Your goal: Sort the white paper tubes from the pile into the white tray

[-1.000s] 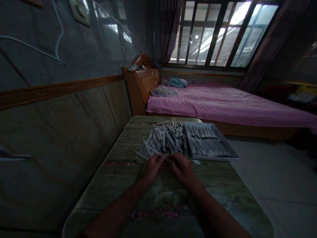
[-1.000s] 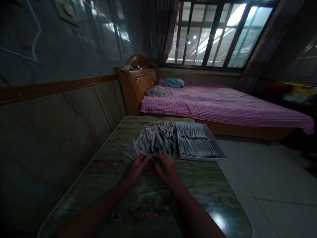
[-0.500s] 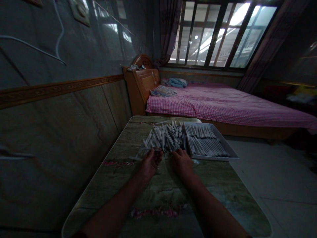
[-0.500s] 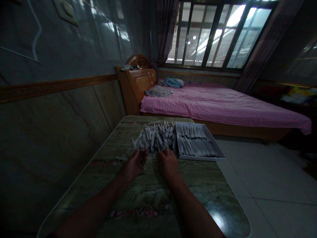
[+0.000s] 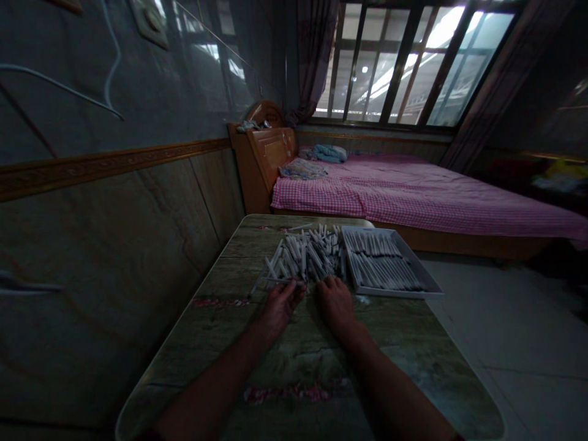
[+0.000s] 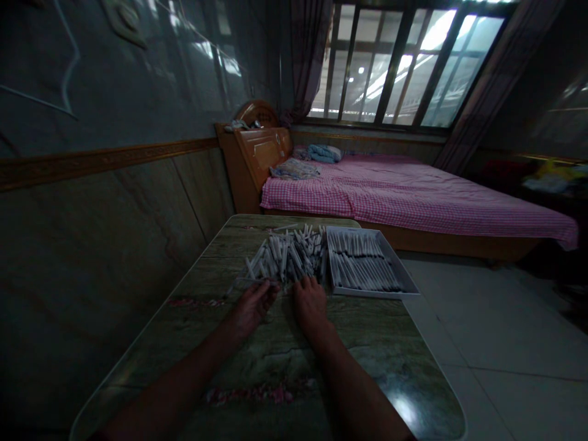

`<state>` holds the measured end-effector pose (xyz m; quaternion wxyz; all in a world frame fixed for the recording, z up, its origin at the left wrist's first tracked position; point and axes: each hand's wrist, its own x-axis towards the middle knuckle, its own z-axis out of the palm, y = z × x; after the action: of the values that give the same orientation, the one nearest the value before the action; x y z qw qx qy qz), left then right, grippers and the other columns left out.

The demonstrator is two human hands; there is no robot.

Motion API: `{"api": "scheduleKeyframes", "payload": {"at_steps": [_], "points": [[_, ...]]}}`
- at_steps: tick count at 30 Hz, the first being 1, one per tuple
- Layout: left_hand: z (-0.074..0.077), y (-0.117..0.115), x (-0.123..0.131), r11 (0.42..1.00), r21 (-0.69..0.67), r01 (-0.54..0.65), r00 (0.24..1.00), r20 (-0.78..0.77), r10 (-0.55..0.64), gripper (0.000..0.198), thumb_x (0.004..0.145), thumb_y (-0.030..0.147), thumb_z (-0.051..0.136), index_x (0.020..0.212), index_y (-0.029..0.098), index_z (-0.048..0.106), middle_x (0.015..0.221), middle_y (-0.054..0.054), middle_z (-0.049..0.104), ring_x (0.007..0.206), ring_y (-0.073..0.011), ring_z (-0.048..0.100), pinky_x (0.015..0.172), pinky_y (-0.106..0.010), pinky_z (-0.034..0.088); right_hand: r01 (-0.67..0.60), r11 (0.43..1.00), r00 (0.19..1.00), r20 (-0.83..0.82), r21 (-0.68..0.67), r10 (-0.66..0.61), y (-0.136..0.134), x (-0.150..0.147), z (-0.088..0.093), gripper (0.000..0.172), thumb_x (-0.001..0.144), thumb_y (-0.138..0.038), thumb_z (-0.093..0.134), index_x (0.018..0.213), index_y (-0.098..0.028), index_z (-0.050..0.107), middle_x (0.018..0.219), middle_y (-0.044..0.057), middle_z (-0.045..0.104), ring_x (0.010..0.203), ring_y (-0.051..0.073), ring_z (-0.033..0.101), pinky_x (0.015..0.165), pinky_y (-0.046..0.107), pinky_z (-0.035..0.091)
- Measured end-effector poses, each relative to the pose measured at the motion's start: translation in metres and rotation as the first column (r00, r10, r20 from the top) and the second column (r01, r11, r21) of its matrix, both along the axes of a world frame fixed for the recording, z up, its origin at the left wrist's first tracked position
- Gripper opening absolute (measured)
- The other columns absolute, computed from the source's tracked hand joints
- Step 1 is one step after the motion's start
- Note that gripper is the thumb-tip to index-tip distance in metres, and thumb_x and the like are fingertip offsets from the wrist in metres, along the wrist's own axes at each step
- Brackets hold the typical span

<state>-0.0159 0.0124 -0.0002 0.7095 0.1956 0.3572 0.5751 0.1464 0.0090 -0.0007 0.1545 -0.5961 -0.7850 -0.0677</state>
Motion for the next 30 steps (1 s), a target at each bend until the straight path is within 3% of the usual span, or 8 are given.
{"api": "scheduleKeyframes", "payload": {"at_steps": [5,9,15,22,24,30], "points": [[0.0,0.001,-0.002,1.0,-0.016,0.0,1.0,0.004,0.0,0.009,0.077,0.01,0.074,0.081,0.014,0.066,0.077,-0.001,0.073,0.069,-0.0106,0.071,0.064,-0.017,0.057,0.013,0.999,0.998,-0.064,0.038,-0.01,-0.002,0.001,-0.004,0.017,0.087,-0.008,0.056,0.092,-0.021,0.064,0.094,0.01,0.065,0.091,0.024,0.056,0.076,0.032,0.041],[-0.002,0.001,-0.002,1.0,-0.002,0.014,1.0,0.004,-0.014,0.014,0.075,0.012,0.076,0.084,0.014,0.066,0.078,-0.002,0.073,0.071,-0.0123,0.072,0.063,-0.018,0.057,0.03,0.998,0.956,-0.294,0.059,-0.011,-0.001,0.004,-0.011,0.018,0.089,-0.009,0.05,0.094,-0.021,0.062,0.094,0.009,0.065,0.09,0.023,0.057,0.077,0.031,0.043],[-0.004,0.0,-0.001,0.998,0.039,0.049,0.999,-0.024,-0.048,0.022,0.071,0.017,0.081,0.085,0.014,0.064,0.079,-0.004,0.073,0.072,-0.0144,0.072,0.065,-0.021,0.056,-0.067,0.993,0.719,-0.685,0.099,0.117,-0.001,0.003,-0.016,0.015,0.087,-0.018,0.046,0.093,-0.019,0.06,0.091,0.006,0.064,0.087,0.02,0.06,0.079,0.031,0.047],[-0.006,0.001,0.0,0.997,0.047,0.055,0.998,-0.032,-0.054,0.029,0.066,0.019,0.084,0.087,0.014,0.064,0.08,-0.004,0.074,0.07,-0.0143,0.071,0.064,-0.022,0.055,-0.179,0.983,0.346,-0.938,-0.041,0.023,-0.005,-0.011,-0.015,0.013,0.084,-0.032,0.051,0.088,-0.021,0.056,0.078,0.0,0.063,0.07,0.016,0.059,0.062,0.026,0.048],[-0.006,0.001,0.0,0.997,0.06,0.053,0.998,-0.033,-0.051,0.031,0.065,0.02,0.085,0.087,0.014,0.064,0.08,-0.004,0.074,0.07,-0.0141,0.07,0.064,-0.022,0.055,-0.203,0.978,0.299,-0.954,-0.05,0.013,-0.006,-0.013,-0.014,0.014,0.083,-0.034,0.052,0.087,-0.021,0.056,0.076,0.0,0.063,0.067,0.016,0.058,0.06,0.026,0.048],[-0.008,0.0,0.001,0.992,0.103,0.066,0.995,-0.081,-0.058,0.035,0.06,0.025,0.087,0.085,0.015,0.065,0.079,-0.003,0.073,0.072,-0.0158,0.07,0.066,-0.024,0.055,-0.202,0.975,0.264,-0.964,-0.096,-0.041,-0.008,-0.014,-0.008,0.015,0.074,-0.031,0.059,0.083,-0.02,0.06,0.077,0.001,0.066,0.071,0.017,0.061,0.064,0.027,0.05]]}}
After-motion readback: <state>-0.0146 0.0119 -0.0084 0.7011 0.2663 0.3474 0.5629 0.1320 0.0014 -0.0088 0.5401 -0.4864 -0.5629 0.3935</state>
